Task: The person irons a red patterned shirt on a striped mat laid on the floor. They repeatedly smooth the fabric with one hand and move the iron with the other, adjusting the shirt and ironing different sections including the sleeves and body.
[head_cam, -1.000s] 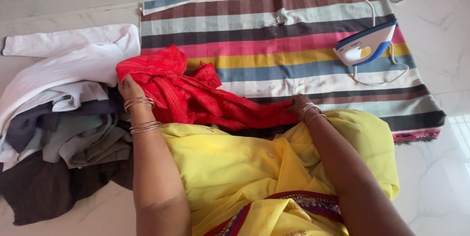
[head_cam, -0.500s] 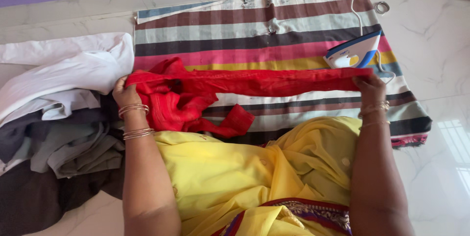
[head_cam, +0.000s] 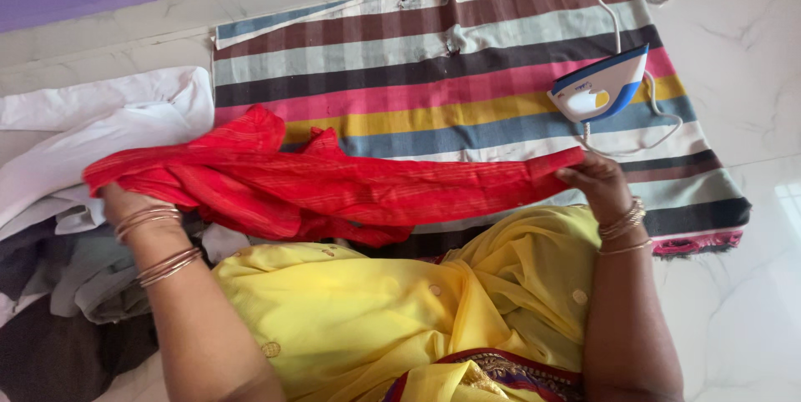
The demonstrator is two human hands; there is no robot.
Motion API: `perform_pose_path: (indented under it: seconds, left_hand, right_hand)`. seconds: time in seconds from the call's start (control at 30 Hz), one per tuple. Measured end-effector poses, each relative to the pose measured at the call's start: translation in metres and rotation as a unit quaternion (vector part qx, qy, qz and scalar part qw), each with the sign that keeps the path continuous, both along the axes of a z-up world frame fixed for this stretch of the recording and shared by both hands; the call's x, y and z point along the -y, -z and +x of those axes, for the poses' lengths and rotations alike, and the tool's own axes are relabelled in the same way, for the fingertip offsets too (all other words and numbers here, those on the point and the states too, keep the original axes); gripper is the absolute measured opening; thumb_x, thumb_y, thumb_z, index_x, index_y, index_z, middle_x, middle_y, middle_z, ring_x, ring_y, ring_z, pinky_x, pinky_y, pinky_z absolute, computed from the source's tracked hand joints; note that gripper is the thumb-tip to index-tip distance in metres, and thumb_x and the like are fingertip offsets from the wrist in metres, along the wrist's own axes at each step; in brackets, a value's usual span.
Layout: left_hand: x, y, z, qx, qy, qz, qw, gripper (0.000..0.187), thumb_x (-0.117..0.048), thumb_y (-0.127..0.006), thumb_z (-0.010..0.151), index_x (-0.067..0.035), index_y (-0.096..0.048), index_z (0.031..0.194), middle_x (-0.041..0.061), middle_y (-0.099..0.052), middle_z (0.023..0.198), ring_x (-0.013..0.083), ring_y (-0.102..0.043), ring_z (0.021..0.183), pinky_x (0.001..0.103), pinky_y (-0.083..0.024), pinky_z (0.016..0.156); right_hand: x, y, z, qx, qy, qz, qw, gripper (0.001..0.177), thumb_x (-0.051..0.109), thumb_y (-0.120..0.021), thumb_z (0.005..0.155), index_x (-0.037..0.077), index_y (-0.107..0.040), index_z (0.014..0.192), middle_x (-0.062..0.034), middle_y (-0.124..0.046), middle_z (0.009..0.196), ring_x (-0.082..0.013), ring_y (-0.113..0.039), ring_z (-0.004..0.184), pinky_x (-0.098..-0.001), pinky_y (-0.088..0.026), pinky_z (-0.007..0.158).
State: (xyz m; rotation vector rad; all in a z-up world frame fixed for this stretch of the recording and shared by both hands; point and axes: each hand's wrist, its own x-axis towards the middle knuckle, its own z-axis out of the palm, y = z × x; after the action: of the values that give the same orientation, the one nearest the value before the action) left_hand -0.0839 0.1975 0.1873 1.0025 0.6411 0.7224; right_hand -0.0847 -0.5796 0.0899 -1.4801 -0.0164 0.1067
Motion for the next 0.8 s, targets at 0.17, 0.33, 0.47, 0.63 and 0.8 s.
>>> perform_pose_path:
  seconds: [0.17,0.33,0.47,0.63,0.8]
  left_hand:
    - [-0.034,0.031,0.054,0.057,0.069,-0.032,0.995,0.051,-0.034,-0.052,0.099,0.005,-0.064,0.129,0.019,-0.072,0.132,0.0358,-0.077,0.117,0.051,-0.061,0.100]
    - [-0.033,0.023,0.136,0.037,0.047,-0.061,0.996,0.044,-0.031,-0.048,0.098,0.000,-0.067,0.122,0.018,-0.074,0.129,0.0375,-0.076,0.119,0.052,-0.060,0.098]
    - [0.000,-0.043,0.112,0.194,0.190,0.025,0.962,0.031,-0.023,-0.058,0.108,0.002,-0.066,0.126,0.017,-0.072,0.127,0.0332,-0.069,0.115,0.047,-0.058,0.101]
    - [0.056,0.009,0.033,-0.289,0.405,0.347,0.795,0.048,-0.001,-0.073,0.089,0.005,-0.070,0.136,0.016,-0.076,0.118,0.0273,-0.038,0.071,0.047,-0.030,0.059]
    - [0.101,0.074,0.028,-0.395,0.587,0.467,0.531,0.071,-0.029,-0.084,0.079,-0.013,-0.058,0.144,0.020,-0.067,0.133,0.0265,-0.065,0.123,0.038,-0.051,0.102]
  right_hand:
    - [-0.020,0.032,0.043,-0.007,-0.047,0.050,0.998,0.028,-0.010,-0.061,0.088,0.003,-0.074,0.109,-0.0103,-0.076,0.112,-0.0196,-0.072,0.105,-0.0305,-0.059,0.096]
    - [-0.016,0.034,0.133,0.273,0.063,-0.471,0.836,0.046,-0.019,-0.070,0.074,-0.002,-0.071,0.116,-0.0187,-0.071,0.120,-0.0307,-0.066,0.114,-0.0398,-0.053,0.101]
    - [-0.001,0.016,0.187,0.054,0.155,0.280,0.946,0.023,0.002,-0.063,0.081,0.005,-0.080,0.097,-0.0111,-0.075,0.109,-0.0301,-0.072,0.088,-0.0387,-0.062,0.086]
    - [0.052,0.057,0.142,0.153,0.133,-0.286,0.936,0.019,0.015,-0.062,0.099,0.013,-0.080,0.104,-0.0082,-0.071,0.128,-0.0259,-0.072,0.111,-0.0357,-0.060,0.095]
    - [0.087,0.112,0.102,-0.152,-0.019,-0.601,0.784,0.025,0.026,-0.065,0.099,0.015,-0.076,0.119,-0.0138,-0.072,0.124,-0.0308,-0.070,0.107,-0.0399,-0.056,0.094]
